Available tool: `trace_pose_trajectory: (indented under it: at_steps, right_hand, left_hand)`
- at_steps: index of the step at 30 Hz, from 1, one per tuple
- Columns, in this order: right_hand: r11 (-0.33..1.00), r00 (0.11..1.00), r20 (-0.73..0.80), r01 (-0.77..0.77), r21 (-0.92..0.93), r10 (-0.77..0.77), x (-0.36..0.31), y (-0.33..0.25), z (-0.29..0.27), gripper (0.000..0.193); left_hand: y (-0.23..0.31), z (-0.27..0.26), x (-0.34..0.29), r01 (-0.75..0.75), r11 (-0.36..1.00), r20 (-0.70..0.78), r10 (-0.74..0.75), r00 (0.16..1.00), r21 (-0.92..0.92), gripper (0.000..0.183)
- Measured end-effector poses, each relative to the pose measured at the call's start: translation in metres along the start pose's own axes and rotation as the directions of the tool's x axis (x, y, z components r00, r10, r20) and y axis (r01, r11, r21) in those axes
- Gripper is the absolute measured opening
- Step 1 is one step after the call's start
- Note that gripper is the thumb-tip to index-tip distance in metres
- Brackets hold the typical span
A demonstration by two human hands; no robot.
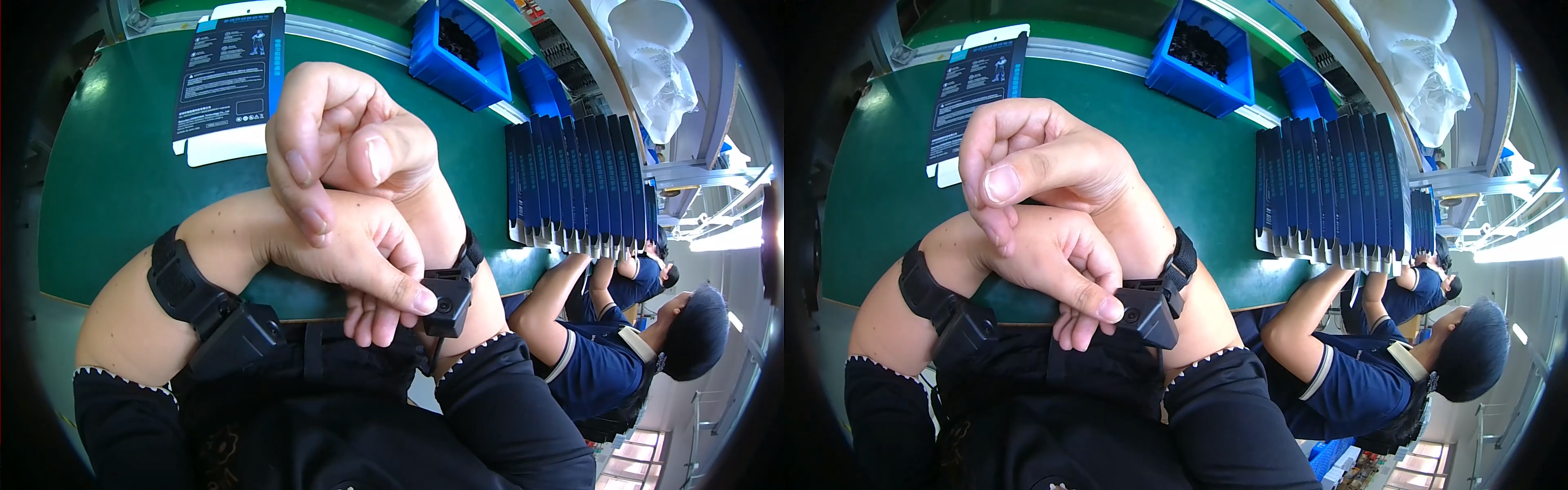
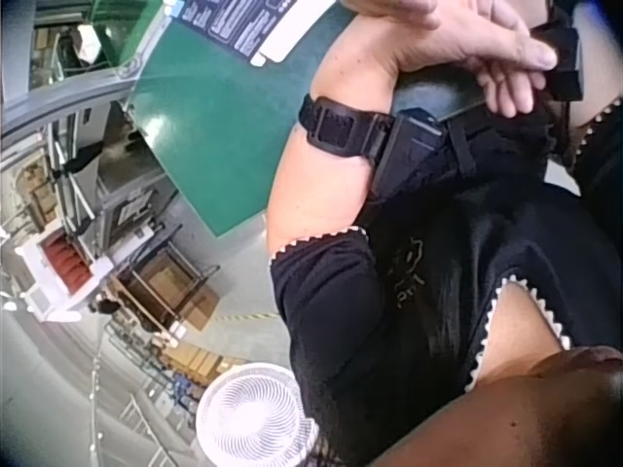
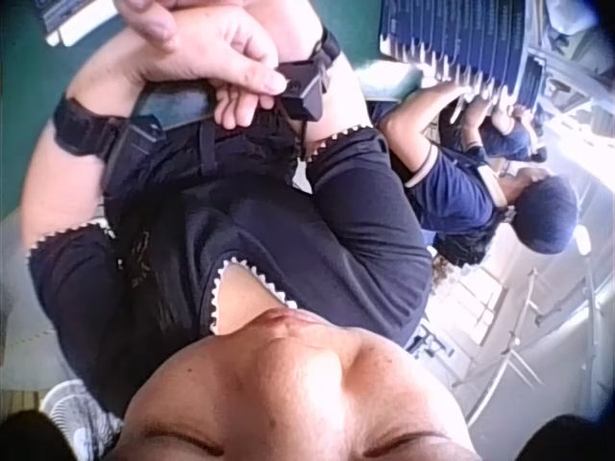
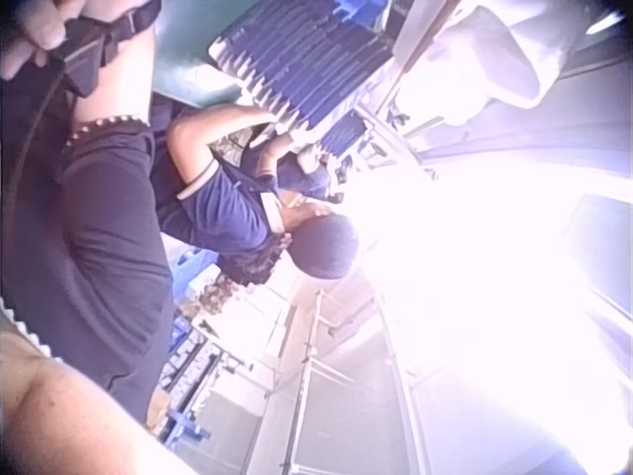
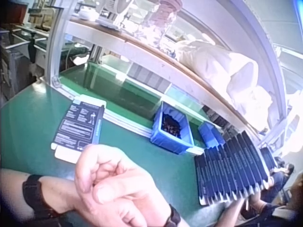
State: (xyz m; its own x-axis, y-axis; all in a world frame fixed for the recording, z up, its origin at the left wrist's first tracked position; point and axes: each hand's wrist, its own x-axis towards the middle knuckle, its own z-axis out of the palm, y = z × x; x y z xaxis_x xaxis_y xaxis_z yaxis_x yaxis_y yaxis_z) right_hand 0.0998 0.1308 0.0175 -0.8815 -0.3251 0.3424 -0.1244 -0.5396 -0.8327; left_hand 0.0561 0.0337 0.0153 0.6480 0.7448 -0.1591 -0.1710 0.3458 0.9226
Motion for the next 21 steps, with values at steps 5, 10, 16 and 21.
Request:
trace_pose_trajectory:
  at_steps: [5,10,16,21]
  right_hand:
    - [0.997,0.995,-0.094,0.033,0.067,-0.027,0.008,0.007,-0.003,0.049]
    - [0.892,0.886,-0.461,0.247,0.379,-0.049,0.001,0.003,-0.034,0.051]
    - [0.880,0.536,-0.844,0.395,0.264,0.012,-0.017,0.006,-0.067,0.044]
    - [0.887,0.453,-0.892,0.412,0.209,0.000,-0.018,0.004,-0.065,0.046]
  left_hand:
    - [-0.001,-0.001,-0.008,0.029,0.994,0.009,-0.028,1.000,-0.103,0.030]
    - [-0.009,-0.010,-0.001,-0.052,0.944,-0.021,0.048,0.999,-0.326,0.024]
    - [-0.007,-0.018,0.002,-0.198,0.970,-0.435,0.119,0.893,-0.141,0.021]
    - [0.002,-0.027,-0.005,-0.357,0.918,-0.784,0.346,0.515,0.170,0.022]
